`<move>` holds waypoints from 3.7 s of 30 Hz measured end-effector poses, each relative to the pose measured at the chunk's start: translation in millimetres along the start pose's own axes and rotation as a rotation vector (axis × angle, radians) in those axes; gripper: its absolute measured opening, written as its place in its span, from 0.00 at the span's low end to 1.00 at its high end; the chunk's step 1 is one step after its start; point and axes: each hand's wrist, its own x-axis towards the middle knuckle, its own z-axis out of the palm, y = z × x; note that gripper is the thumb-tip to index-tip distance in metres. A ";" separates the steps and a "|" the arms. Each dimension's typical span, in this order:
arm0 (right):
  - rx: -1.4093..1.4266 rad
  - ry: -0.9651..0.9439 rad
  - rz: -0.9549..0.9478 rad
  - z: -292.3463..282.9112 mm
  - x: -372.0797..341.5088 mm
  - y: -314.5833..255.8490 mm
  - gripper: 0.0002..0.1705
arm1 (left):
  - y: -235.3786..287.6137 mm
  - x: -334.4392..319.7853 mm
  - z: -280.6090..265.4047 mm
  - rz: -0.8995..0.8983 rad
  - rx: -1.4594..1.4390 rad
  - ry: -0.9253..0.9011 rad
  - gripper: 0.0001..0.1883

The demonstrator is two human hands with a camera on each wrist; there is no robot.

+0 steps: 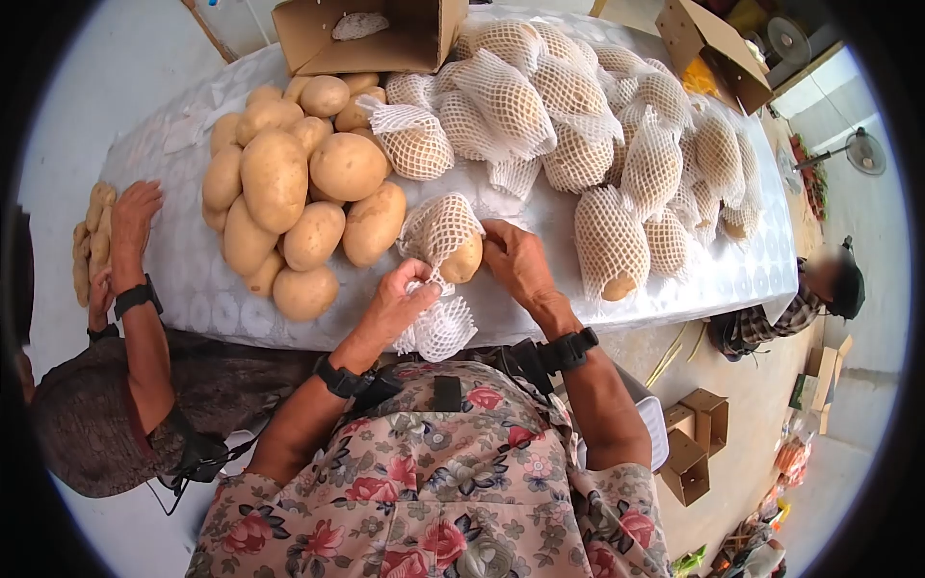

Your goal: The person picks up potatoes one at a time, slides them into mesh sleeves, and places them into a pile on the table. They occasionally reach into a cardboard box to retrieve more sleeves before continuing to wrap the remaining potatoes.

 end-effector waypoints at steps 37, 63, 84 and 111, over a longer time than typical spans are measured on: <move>-0.094 -0.274 -0.079 20.3 -56.5 -19.2 0.12 | 4.6 -13.3 5.6 0.185 0.303 0.037 0.12; 0.071 0.072 -0.174 -27.3 3.3 -14.3 0.63 | 57.0 -18.9 9.1 0.226 0.476 -0.004 0.27; -0.514 -0.062 -0.231 -24.6 -24.0 -13.0 0.46 | 18.5 -0.7 -20.0 0.119 0.357 0.040 0.34; -0.360 -0.229 -0.068 -39.0 -24.0 -11.8 0.47 | 8.9 2.8 -8.2 0.117 0.217 -0.049 0.23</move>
